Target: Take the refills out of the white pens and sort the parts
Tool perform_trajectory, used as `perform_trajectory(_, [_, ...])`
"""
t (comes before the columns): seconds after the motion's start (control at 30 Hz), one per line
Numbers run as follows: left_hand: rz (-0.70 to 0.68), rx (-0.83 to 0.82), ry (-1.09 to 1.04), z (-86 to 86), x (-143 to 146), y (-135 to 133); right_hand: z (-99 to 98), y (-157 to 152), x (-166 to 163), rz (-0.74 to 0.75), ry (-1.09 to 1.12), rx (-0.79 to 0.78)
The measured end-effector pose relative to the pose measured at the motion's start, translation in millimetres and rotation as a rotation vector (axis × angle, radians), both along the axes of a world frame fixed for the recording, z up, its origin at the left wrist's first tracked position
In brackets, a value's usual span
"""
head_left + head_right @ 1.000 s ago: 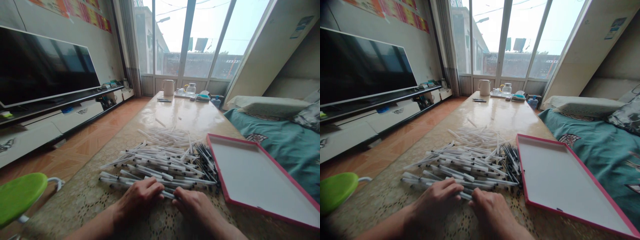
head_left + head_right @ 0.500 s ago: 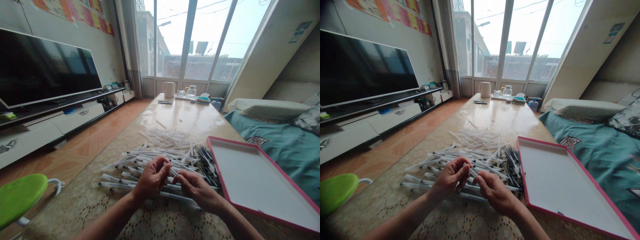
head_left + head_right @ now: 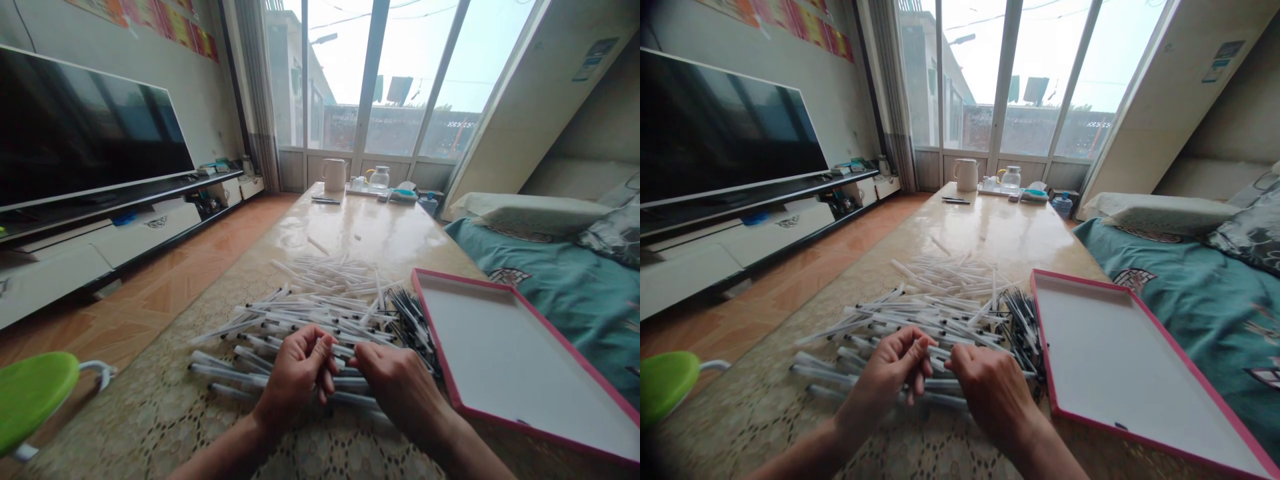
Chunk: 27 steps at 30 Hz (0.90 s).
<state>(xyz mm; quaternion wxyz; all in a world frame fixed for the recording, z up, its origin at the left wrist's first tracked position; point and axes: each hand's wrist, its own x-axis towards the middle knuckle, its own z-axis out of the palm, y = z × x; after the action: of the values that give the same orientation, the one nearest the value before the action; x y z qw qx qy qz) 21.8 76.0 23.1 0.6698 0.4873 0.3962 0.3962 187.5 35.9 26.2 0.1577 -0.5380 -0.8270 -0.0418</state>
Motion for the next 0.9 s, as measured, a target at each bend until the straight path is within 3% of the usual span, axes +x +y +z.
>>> perform_trajectory(0.27, [0.071, -0.065, -0.064, 4.0, -3.1, 1.7, 5.3, -3.2, 2.0, 0.021, -0.086, 0.115])
perform_trajectory(0.43, [0.481, -0.008, -0.078, 15.1, -31.2, 25.0, -4.9, -2.2, 29.8, -0.169, -0.007, 0.249])
perform_trajectory(0.6, [0.193, 0.036, -0.038, 9.5, -24.0, 25.8, -15.5, 2.1, 32.6, -0.224, 0.160, 0.088])
perform_trajectory(0.9, [0.046, 0.039, -0.005, 12.4, -11.2, 37.4, -15.1, -0.2, 27.4, -0.251, 0.284, 0.016])
